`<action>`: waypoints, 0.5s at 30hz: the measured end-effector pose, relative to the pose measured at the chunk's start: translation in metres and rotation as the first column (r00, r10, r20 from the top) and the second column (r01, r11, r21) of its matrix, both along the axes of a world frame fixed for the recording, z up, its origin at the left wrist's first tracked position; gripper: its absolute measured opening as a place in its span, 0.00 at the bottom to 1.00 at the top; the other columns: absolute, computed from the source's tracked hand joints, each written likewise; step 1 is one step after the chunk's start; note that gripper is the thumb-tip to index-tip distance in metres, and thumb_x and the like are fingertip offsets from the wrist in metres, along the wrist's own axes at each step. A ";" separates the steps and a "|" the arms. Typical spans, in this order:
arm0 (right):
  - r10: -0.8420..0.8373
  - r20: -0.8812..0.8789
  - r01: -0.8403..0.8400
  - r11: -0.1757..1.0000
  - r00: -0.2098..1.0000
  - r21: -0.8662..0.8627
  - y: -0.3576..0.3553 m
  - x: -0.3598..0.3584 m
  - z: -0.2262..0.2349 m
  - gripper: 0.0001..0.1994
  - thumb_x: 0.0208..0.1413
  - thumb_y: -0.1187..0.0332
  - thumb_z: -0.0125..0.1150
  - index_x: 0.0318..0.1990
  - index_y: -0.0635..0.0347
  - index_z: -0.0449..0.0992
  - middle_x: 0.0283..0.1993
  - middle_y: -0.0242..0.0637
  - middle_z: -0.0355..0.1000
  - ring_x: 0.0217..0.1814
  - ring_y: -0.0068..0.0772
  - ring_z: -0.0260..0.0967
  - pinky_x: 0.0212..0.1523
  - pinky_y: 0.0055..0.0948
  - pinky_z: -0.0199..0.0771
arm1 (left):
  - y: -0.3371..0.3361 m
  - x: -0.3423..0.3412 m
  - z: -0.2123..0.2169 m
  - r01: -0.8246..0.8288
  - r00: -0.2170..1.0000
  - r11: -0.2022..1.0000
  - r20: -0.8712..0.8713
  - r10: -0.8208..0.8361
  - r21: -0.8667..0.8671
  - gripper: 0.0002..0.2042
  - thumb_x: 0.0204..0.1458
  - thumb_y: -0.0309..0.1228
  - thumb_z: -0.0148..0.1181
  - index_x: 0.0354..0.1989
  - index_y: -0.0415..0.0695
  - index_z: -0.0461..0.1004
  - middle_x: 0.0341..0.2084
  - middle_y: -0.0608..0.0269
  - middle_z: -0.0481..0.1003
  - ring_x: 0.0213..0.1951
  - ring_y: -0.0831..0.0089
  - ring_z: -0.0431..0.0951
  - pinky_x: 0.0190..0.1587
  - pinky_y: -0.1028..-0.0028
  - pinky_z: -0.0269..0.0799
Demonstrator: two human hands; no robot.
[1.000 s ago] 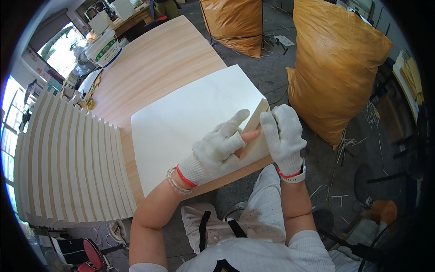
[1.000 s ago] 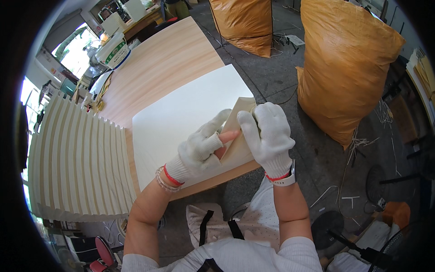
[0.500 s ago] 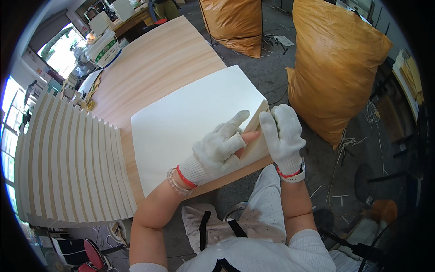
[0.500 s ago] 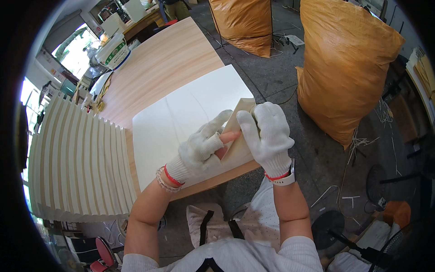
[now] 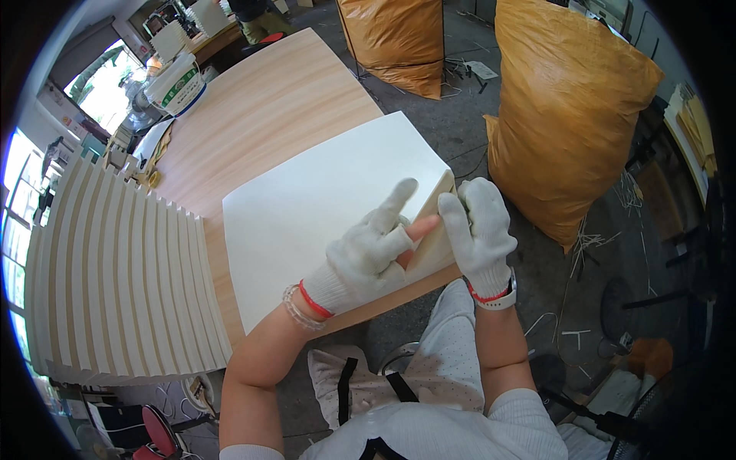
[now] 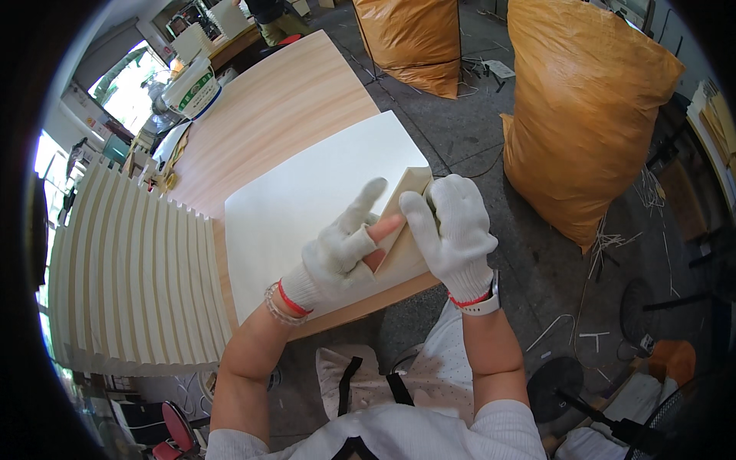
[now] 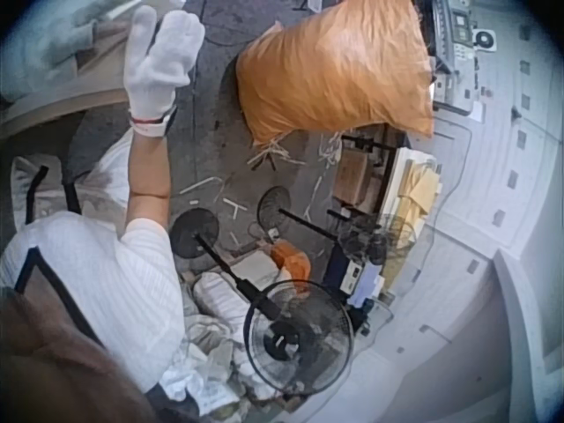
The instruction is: The person folds a thick sheet of white paper into a rectangular shape and places it on a large stack of identical folded paper units.
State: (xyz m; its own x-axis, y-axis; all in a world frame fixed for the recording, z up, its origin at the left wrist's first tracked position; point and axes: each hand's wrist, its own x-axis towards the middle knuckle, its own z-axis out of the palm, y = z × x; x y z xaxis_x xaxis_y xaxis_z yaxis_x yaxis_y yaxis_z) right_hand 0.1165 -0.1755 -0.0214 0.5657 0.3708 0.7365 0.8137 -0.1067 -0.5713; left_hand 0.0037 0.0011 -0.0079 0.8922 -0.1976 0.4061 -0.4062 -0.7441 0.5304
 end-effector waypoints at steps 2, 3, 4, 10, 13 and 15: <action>-0.004 0.076 0.004 1.000 0.997 0.002 0.002 0.001 -0.002 0.09 0.62 0.72 0.62 0.30 0.62 0.71 0.27 0.39 0.62 0.31 0.44 0.61 0.35 0.43 0.61 | 0.001 0.001 -0.002 -0.011 0.996 0.997 0.092 0.004 0.072 0.19 0.47 0.25 0.68 0.50 0.43 0.78 0.66 0.35 0.64 0.48 0.46 0.83 0.47 0.62 0.81; -0.012 0.087 0.012 1.000 0.996 0.005 0.003 0.003 -0.005 0.08 0.62 0.72 0.62 0.31 0.62 0.71 0.27 0.39 0.62 0.31 0.44 0.61 0.34 0.43 0.61 | 0.000 0.002 -0.004 -0.023 0.998 1.000 0.055 0.023 0.005 0.17 0.47 0.25 0.69 0.48 0.42 0.78 0.66 0.34 0.64 0.48 0.46 0.83 0.47 0.62 0.81; -0.019 0.098 0.019 1.000 0.995 0.008 0.003 0.004 -0.007 0.08 0.62 0.73 0.61 0.31 0.62 0.72 0.27 0.39 0.62 0.31 0.44 0.61 0.34 0.43 0.61 | -0.001 0.001 -0.005 -0.038 0.999 0.997 0.017 0.039 -0.063 0.16 0.46 0.24 0.70 0.45 0.41 0.77 0.66 0.33 0.63 0.48 0.45 0.83 0.47 0.62 0.81; -0.020 -0.004 0.020 1.000 1.000 0.022 0.003 0.002 -0.006 0.09 0.62 0.73 0.61 0.29 0.62 0.71 0.27 0.39 0.62 0.30 0.43 0.61 0.34 0.43 0.61 | -0.003 -0.002 -0.005 -0.092 0.994 0.983 -0.070 0.082 -0.159 0.20 0.40 0.17 0.77 0.44 0.40 0.78 0.75 0.34 0.50 0.50 0.58 0.82 0.52 0.66 0.79; -0.014 -0.048 0.015 1.000 0.999 0.018 0.001 0.000 -0.002 0.09 0.62 0.73 0.61 0.29 0.62 0.70 0.27 0.39 0.62 0.30 0.43 0.61 0.34 0.43 0.61 | -0.003 -0.001 -0.005 -0.067 0.997 0.993 -0.039 0.064 -0.097 0.20 0.44 0.16 0.72 0.47 0.40 0.78 0.75 0.34 0.51 0.51 0.57 0.82 0.53 0.66 0.78; -0.009 -0.067 0.010 1.000 0.998 0.016 0.001 -0.001 0.000 0.09 0.62 0.72 0.61 0.30 0.62 0.70 0.27 0.39 0.62 0.30 0.44 0.61 0.35 0.43 0.61 | -0.003 -0.001 -0.003 -0.040 0.999 0.999 -0.003 0.040 -0.022 0.19 0.47 0.15 0.67 0.50 0.39 0.78 0.74 0.33 0.52 0.52 0.56 0.82 0.53 0.66 0.78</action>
